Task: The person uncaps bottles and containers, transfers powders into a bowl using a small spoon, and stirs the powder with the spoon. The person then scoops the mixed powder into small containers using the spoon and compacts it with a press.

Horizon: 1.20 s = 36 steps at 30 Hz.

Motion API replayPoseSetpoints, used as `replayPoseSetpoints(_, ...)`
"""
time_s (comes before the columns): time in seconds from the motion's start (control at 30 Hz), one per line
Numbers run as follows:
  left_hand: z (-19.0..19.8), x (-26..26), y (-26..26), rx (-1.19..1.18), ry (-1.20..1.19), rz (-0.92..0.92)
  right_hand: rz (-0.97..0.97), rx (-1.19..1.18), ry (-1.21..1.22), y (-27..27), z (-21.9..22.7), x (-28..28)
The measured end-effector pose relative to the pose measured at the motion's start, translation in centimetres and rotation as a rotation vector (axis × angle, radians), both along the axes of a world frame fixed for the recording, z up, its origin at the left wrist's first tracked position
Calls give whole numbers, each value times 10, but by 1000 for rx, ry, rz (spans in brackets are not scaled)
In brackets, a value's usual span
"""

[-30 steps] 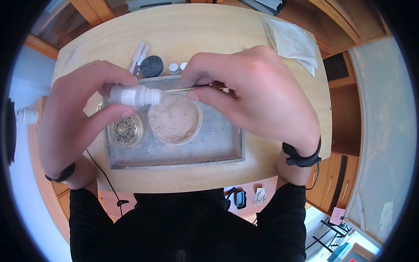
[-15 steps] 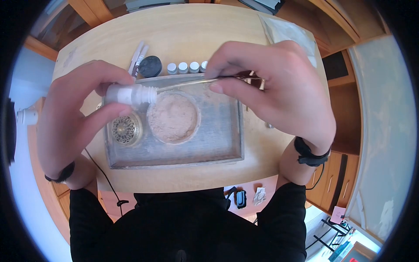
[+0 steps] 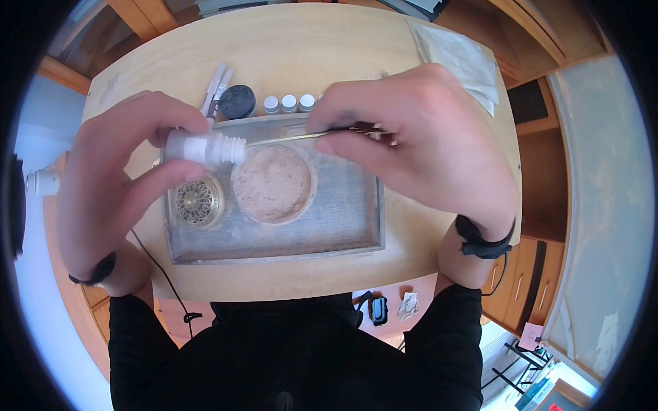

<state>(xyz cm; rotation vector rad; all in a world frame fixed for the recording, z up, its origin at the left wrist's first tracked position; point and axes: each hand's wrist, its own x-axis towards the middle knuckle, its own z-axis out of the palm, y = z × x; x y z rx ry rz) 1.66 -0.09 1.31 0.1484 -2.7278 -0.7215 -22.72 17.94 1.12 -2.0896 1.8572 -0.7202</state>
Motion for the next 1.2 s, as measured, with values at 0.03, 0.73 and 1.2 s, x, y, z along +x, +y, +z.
replayPoseSetpoints(0.03, 1, 1, -1, -25, -12, 2, 2, 0, 1, 3, 2, -4)
replayPoseSetpoints(0.73, 0, 0, 0, 29, -27, -4, 19, -87, 5, -9, -11, 10)
replayPoseSetpoints(1.2, -3, 3, -4, -16, -33, 16, -79, 7, -13, 4, 7, -4)
